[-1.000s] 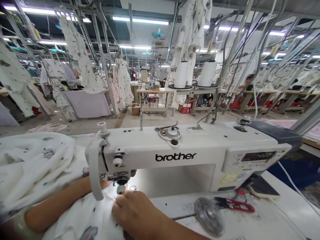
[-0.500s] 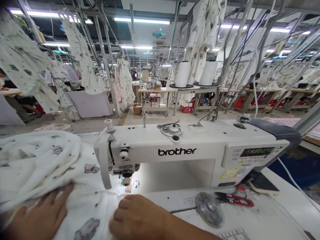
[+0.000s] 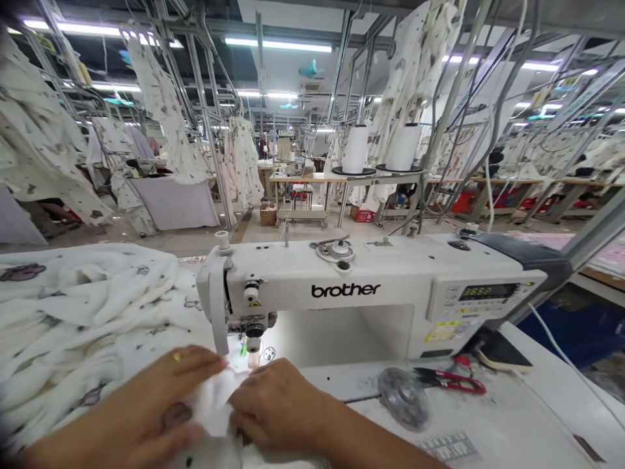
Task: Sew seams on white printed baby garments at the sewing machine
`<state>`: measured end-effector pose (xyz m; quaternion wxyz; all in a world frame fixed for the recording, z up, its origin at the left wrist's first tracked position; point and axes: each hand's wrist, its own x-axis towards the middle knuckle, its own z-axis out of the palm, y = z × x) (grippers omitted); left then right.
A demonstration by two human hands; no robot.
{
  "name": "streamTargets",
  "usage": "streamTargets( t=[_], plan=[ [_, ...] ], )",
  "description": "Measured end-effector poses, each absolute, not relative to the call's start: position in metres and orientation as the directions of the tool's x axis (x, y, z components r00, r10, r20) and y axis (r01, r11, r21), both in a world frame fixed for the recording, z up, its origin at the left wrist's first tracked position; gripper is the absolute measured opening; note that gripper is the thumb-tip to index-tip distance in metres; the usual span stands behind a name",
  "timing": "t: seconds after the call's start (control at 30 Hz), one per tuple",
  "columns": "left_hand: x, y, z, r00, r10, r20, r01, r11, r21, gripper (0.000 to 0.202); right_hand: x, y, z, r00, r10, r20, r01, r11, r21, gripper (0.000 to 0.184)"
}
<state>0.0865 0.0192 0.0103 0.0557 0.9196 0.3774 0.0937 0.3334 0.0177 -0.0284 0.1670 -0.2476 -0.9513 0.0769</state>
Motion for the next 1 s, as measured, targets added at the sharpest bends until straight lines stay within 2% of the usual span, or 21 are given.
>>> streamTargets(
  t=[0.07, 0.13, 0.17, 0.23, 0.3, 0.37, 0.47, 0.53, 0.6, 0.7, 0.8, 0.9, 1.0],
  plan=[
    [0.109, 0.011, 0.001, 0.773, 0.632, 0.060, 0.605, -0.761, 0.234, 0.059, 0.333, 0.015, -0.032, -0.740, 0.542, 0.399, 0.444, 0.839, -0.316, 0.022],
    [0.121, 0.015, -0.012, 0.760, 0.648, 0.042, 0.616, -0.740, 0.270, 0.052, 0.332, 0.012, -0.033, -0.646, 0.562, 0.517, 0.401, 0.826, -0.396, 0.031],
    [0.124, 0.019, -0.017, 0.741, 0.669, 0.052, 0.630, -0.720, 0.292, 0.056, 0.332, 0.011, -0.033, -0.597, 0.576, 0.558, 0.377, 0.816, -0.438, 0.036],
    [0.124, 0.029, -0.023, 0.706, 0.705, 0.067, 0.640, -0.675, 0.367, 0.058, 0.333, 0.011, -0.033, -0.499, 0.630, 0.595, 0.348, 0.775, -0.528, 0.040],
    [0.122, 0.039, -0.022, 0.661, 0.749, 0.054, 0.640, -0.600, 0.480, 0.043, 0.337, 0.015, -0.034, -0.429, 0.685, 0.588, 0.362, 0.727, -0.583, 0.037],
    [0.119, 0.046, -0.018, 0.576, 0.818, 0.019, 0.642, -0.466, 0.609, 0.026, 0.342, 0.020, -0.035, -0.447, 0.689, 0.571, 0.430, 0.725, -0.539, 0.034],
    [0.113, 0.050, -0.015, 0.440, 0.897, -0.044, 0.605, -0.260, 0.753, 0.035, 0.348, 0.026, -0.038, -0.630, 0.603, 0.489, 0.510, 0.796, -0.325, 0.026],
    [0.111, 0.050, -0.015, 0.400, 0.914, -0.064, 0.581, -0.199, 0.789, 0.041, 0.348, 0.027, -0.038, -0.730, 0.556, 0.397, 0.515, 0.830, -0.215, 0.018],
    [0.109, 0.050, -0.016, 0.401, 0.916, -0.021, 0.563, -0.228, 0.794, 0.039, 0.346, 0.027, -0.038, -0.771, 0.553, 0.316, 0.531, 0.832, -0.159, 0.024],
    [0.109, 0.047, -0.015, 0.467, 0.877, 0.117, 0.539, -0.387, 0.748, 0.032, 0.343, 0.026, -0.038, -0.786, 0.560, 0.262, 0.558, 0.825, -0.089, 0.028],
    [0.108, 0.045, -0.015, 0.645, 0.727, 0.235, 0.477, -0.623, 0.620, 0.031, 0.341, 0.026, -0.039, -0.792, 0.551, 0.265, 0.563, 0.826, -0.034, 0.020],
    [0.104, 0.043, -0.019, 0.789, 0.527, 0.315, 0.396, -0.829, 0.394, 0.032, 0.342, 0.026, -0.039, -0.801, 0.541, 0.255, 0.557, 0.830, -0.012, 0.014],
    [0.101, 0.042, -0.024, 0.881, 0.362, 0.305, 0.334, -0.932, 0.143, 0.045, 0.343, 0.026, -0.037, -0.821, 0.523, 0.231, 0.539, 0.842, 0.011, 0.015]
  ],
)
